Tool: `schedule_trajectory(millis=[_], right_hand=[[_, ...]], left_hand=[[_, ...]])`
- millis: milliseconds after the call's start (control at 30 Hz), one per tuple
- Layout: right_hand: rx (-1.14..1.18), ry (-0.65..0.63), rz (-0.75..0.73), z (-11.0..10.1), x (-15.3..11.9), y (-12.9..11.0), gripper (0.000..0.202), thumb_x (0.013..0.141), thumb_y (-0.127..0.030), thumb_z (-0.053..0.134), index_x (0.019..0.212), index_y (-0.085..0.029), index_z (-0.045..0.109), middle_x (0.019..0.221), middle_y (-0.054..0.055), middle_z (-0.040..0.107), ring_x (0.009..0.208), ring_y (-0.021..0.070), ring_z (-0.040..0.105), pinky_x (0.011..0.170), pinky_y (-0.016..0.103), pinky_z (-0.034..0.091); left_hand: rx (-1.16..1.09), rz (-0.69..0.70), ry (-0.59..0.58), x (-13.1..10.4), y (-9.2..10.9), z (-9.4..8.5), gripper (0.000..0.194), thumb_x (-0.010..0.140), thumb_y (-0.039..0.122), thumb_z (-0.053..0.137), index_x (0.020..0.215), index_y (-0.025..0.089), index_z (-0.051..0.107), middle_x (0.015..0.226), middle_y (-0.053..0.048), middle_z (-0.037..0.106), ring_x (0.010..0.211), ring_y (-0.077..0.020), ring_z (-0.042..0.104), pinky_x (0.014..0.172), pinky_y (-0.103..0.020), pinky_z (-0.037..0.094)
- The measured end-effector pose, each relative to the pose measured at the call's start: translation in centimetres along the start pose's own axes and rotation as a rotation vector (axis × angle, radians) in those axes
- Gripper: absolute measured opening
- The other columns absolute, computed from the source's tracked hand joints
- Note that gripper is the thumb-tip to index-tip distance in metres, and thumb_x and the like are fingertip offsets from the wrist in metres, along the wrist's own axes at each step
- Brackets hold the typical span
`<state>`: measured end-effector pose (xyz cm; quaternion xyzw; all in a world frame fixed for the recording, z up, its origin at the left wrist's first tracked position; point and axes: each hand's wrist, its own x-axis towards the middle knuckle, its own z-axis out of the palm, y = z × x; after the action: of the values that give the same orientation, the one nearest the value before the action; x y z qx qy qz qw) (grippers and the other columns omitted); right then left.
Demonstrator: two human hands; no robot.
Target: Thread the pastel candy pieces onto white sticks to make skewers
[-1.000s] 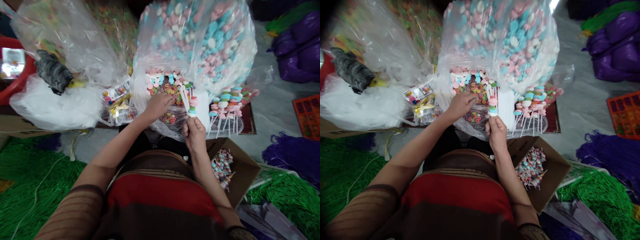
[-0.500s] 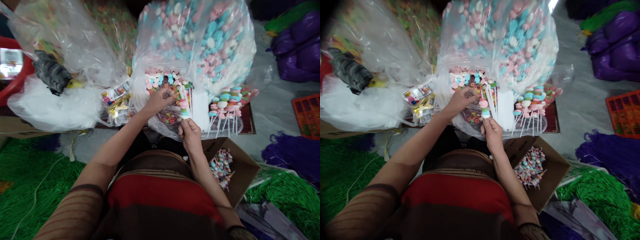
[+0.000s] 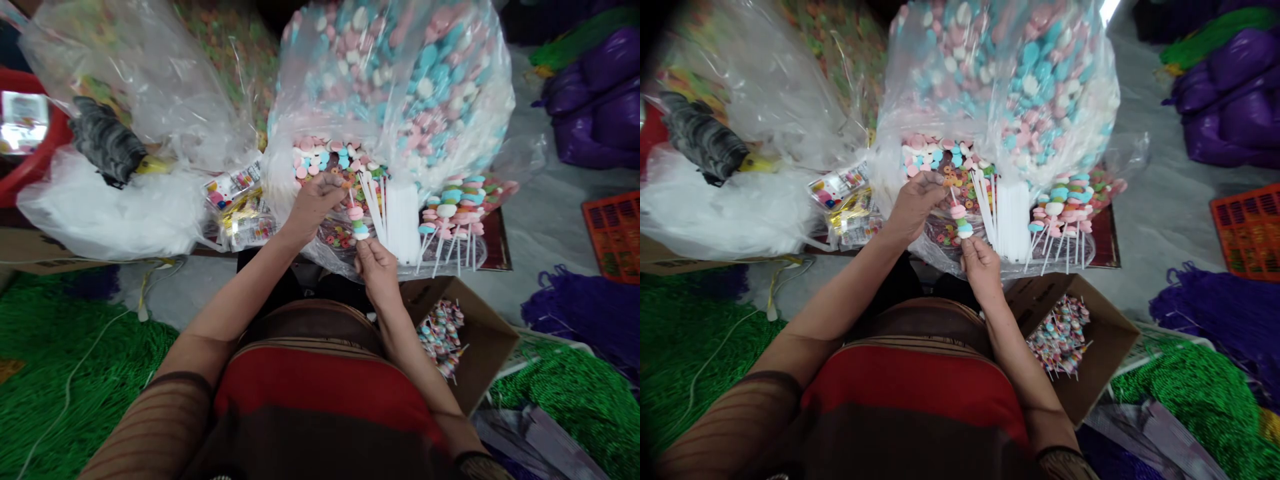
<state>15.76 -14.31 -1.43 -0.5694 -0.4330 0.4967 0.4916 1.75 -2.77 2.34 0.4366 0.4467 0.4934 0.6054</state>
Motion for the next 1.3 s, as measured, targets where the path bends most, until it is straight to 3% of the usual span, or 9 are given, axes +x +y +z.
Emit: schedule_trajectory(millis=[133, 333, 633, 967, 1167, 1300], right_hand=[[0.008, 0.008, 0.005, 0.0, 0.0, 0.0, 0.052, 0.088, -0.072, 0.065, 0.090, -0.020, 0.068, 0.049, -0.009, 0.043, 0.045, 0.0092, 0.031, 0.048, 0.026, 0.024], [0.017, 0.001, 0.008, 0.1, 0.0, -0.2, 0.052, 0.088, -0.071, 0.066, 0.087, -0.019, 0.067, 0.049, -0.009, 0.042, 0.045, 0.0086, 0.031, 0.048, 0.025, 0.023], [0.018, 0.003, 0.022, 0.1, 0.0, -0.1, 0.050, 0.089, -0.070, 0.065, 0.086, -0.020, 0.065, 0.048, -0.009, 0.041, 0.043, 0.0083, 0.031, 0.047, 0.026, 0.021], [0.032, -0.015, 0.051, 0.4, -0.1, -0.4, 0.047, 0.090, -0.067, 0.066, 0.080, -0.021, 0.061, 0.046, -0.010, 0.039, 0.041, 0.0075, 0.028, 0.046, 0.025, 0.020], [0.041, 0.004, -0.003, 0.3, 0.1, 0.5, 0.048, 0.090, -0.067, 0.067, 0.094, -0.019, 0.070, 0.049, -0.009, 0.042, 0.045, 0.0081, 0.030, 0.048, 0.025, 0.022], [0.028, 0.003, -0.006, 0.1, 0.1, 0.7, 0.048, 0.090, -0.067, 0.066, 0.092, -0.020, 0.070, 0.051, -0.008, 0.045, 0.046, 0.0085, 0.030, 0.049, 0.025, 0.023]], left_hand=[[0.051, 0.007, 0.034, 0.1, -0.5, 0.1, 0.021, 0.082, 0.006, 0.067, 0.084, 0.022, 0.053, 0.064, 0.008, 0.063, 0.058, -0.0082, 0.059, 0.064, -0.024, 0.049], [0.083, -0.003, 0.013, 0.1, -0.7, 0.1, 0.017, 0.084, 0.008, 0.065, 0.085, 0.021, 0.055, 0.070, 0.004, 0.070, 0.068, -0.0116, 0.067, 0.068, -0.026, 0.052], [0.140, 0.007, 0.039, 0.1, -1.1, 0.5, 0.019, 0.082, 0.004, 0.061, 0.083, 0.021, 0.054, 0.069, 0.006, 0.071, 0.067, -0.0099, 0.070, 0.068, -0.022, 0.055], [0.491, 0.283, 0.060, -0.7, -1.3, -0.4, 0.015, 0.083, 0.008, 0.065, 0.090, 0.021, 0.062, 0.079, 0.005, 0.074, 0.074, -0.0095, 0.071, 0.073, -0.022, 0.052], [0.269, 0.137, 0.014, -0.7, -1.7, -0.3, 0.011, 0.085, 0.011, 0.062, 0.088, 0.020, 0.058, 0.076, 0.004, 0.069, 0.071, -0.0089, 0.067, 0.070, -0.021, 0.052], [0.344, 0.224, -0.054, -1.6, -1.2, -0.4, 0.010, 0.083, 0.014, 0.064, 0.091, 0.020, 0.062, 0.081, 0.003, 0.071, 0.076, -0.0094, 0.066, 0.075, -0.022, 0.052]])
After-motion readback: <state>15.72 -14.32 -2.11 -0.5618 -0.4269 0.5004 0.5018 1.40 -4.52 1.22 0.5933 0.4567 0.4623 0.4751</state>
